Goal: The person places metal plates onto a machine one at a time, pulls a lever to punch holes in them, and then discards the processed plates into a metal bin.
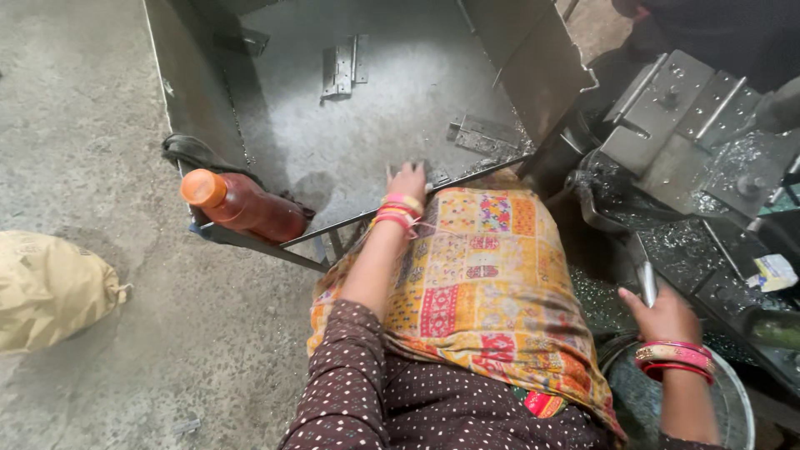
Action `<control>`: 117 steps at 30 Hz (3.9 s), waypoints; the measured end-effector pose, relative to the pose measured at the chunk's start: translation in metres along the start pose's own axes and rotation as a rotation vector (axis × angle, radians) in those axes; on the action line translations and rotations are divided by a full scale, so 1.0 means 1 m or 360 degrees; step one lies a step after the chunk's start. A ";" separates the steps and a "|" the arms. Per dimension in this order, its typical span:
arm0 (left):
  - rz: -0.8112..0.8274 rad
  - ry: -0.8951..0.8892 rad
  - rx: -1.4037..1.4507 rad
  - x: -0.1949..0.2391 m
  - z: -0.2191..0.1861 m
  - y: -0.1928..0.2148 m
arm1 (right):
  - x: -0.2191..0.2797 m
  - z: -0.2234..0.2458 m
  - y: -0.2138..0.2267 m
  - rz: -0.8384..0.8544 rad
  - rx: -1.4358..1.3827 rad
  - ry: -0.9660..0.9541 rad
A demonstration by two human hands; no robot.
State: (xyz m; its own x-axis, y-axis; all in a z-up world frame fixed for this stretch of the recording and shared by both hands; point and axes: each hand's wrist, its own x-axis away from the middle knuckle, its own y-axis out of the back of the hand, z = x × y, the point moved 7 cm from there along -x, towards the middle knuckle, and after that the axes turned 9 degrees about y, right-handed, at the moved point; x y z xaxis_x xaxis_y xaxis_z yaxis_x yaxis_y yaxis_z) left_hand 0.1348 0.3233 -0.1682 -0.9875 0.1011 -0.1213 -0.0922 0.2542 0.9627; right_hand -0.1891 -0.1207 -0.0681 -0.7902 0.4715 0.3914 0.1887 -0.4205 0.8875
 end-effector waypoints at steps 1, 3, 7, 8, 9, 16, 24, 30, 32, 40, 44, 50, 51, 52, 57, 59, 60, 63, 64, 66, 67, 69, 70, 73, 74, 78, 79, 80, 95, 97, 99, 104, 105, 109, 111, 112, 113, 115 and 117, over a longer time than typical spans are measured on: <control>0.0076 0.0039 0.0044 0.002 0.009 -0.007 | 0.001 -0.001 0.001 -0.0003 -0.0014 -0.0016; 0.0196 0.0115 0.0175 0.004 0.016 -0.012 | 0.003 -0.001 0.002 -0.0031 -0.0001 0.0010; 0.0260 0.0113 0.0215 0.014 0.022 -0.007 | 0.003 -0.005 0.001 -0.0018 0.0054 -0.0018; 0.0243 0.0070 0.0150 0.018 0.023 -0.005 | 0.001 -0.002 0.001 -0.0052 0.0074 0.0021; 0.0076 -0.0035 0.0144 0.022 0.023 0.003 | 0.001 -0.001 0.001 -0.0083 0.0097 0.0057; 0.0047 -0.0132 -0.0191 0.019 0.012 0.027 | -0.010 -0.009 -0.008 -0.0135 0.0063 0.0106; -0.0546 -0.0499 0.0264 0.002 -0.179 0.183 | -0.020 -0.023 -0.038 -0.0254 0.0046 0.0121; -0.0426 -0.0978 0.0100 0.050 -0.342 0.162 | -0.006 -0.003 -0.029 -0.0174 -0.0082 0.0019; -0.0492 -0.1135 0.0222 0.068 -0.365 0.151 | -0.003 0.005 -0.023 -0.0254 -0.0068 0.0100; -0.0146 -0.0964 0.0233 0.096 -0.370 0.139 | -0.004 0.020 -0.004 -0.0022 -0.0121 0.0026; -0.0349 -0.0939 0.0220 0.091 -0.383 0.134 | -0.004 0.030 0.014 -0.0007 -0.0024 0.0065; -0.0087 -0.0940 0.0147 0.068 -0.399 0.119 | -0.016 0.005 -0.011 -0.0094 -0.0104 0.0015; -0.0097 -0.0931 0.0172 0.068 -0.399 0.119 | -0.020 0.001 -0.026 -0.0120 -0.0095 0.0043; -0.0107 -0.0922 0.0197 0.068 -0.398 0.119 | -0.021 -0.002 -0.043 -0.0146 -0.0087 0.0071; -0.0203 -0.0924 0.0287 0.067 -0.391 0.120 | -0.005 -0.022 -0.100 -0.0308 -0.0115 0.0055; -0.0324 -0.0946 0.0404 0.066 -0.391 0.125 | -0.016 -0.019 -0.093 -0.0291 -0.0160 0.0125; -0.0270 -0.0976 0.0317 0.072 -0.392 0.120 | -0.014 -0.019 -0.086 -0.0258 -0.0140 0.0129; -0.0251 -0.0996 0.0096 0.076 -0.393 0.114 | -0.017 0.001 -0.038 -0.0152 -0.0054 0.0141; -0.0305 -0.0984 0.0049 0.075 -0.396 0.113 | -0.022 0.006 -0.013 -0.0095 -0.0027 0.0114; -0.0429 -0.0949 0.0025 0.071 -0.404 0.108 | -0.017 0.018 0.011 -0.0022 -0.0031 0.0056; -0.0508 -0.0918 0.0056 0.061 -0.411 0.107 | -0.015 0.018 0.015 -0.0014 -0.0051 0.0031; -0.0503 -0.0884 0.0110 0.050 -0.419 0.101 | -0.014 0.013 0.002 -0.0077 -0.0084 0.0020; -0.0419 -0.0882 0.0134 0.047 -0.423 0.096 | -0.008 0.012 -0.019 -0.0146 -0.0097 0.0033; -0.0337 -0.0911 0.0135 0.044 -0.424 0.097 | 0.013 -0.004 -0.071 -0.0428 -0.0114 0.0096; -0.0337 -0.0918 0.0127 0.043 -0.423 0.100 | 0.013 -0.008 -0.078 -0.0531 -0.0109 0.0125; -0.0267 -0.0955 0.0121 0.054 -0.412 0.097 | -0.012 -0.019 -0.083 -0.0243 -0.0096 0.0168; -0.0268 -0.0950 0.0167 0.054 -0.410 0.097 | -0.018 -0.017 -0.069 -0.0222 -0.0016 0.0172; -0.0268 -0.0945 0.0213 0.050 -0.411 0.098 | -0.023 -0.012 -0.054 -0.0202 0.0065 0.0175; -0.0018 -0.0983 0.0112 0.031 -0.431 0.102 | -0.014 -0.010 -0.060 -0.0239 -0.0096 0.0187; -0.0078 -0.0963 0.0077 0.024 -0.433 0.097 | -0.039 -0.011 -0.036 -0.0083 0.0024 0.0132; -0.0072 -0.0959 0.0097 0.029 -0.433 0.087 | -0.040 -0.016 -0.037 -0.0012 0.0024 0.0069; -0.0212 -0.0932 0.0224 0.027 -0.432 0.092 | -0.004 -0.022 -0.094 -0.0354 -0.0101 0.0093; -0.0145 -0.0939 0.0202 0.025 -0.433 0.091 | -0.011 -0.024 -0.095 -0.0371 -0.0120 0.0122; 0.0027 -0.1002 0.0132 0.031 -0.430 0.092 | -0.012 -0.017 -0.072 -0.0227 -0.0087 0.0135; -0.0001 -0.0973 0.0093 0.020 -0.433 0.095 | -0.023 -0.008 -0.032 -0.0073 -0.0004 0.0113; -0.0019 -0.0938 0.0063 0.008 -0.437 0.095 | -0.029 -0.003 -0.015 0.0007 0.0031 0.0086; -0.0044 -0.0903 0.0036 -0.002 -0.442 0.093 | -0.033 -0.001 -0.006 0.0080 0.0067 0.0061; 0.0023 -0.0924 0.0026 -0.008 -0.449 0.083 | -0.028 0.002 -0.012 0.0013 -0.0030 0.0057; 0.0064 -0.0939 0.0003 -0.013 -0.454 0.073 | -0.010 -0.004 -0.043 -0.0118 -0.0250 0.0009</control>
State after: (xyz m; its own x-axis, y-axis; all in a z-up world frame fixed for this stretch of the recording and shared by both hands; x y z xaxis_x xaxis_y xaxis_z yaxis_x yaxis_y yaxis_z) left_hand 0.0830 -0.0960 0.0136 -0.7521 0.6284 -0.1989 -0.0554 0.2405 0.9691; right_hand -0.1916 -0.1101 -0.1109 -0.8017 0.5017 0.3248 0.0367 -0.5011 0.8646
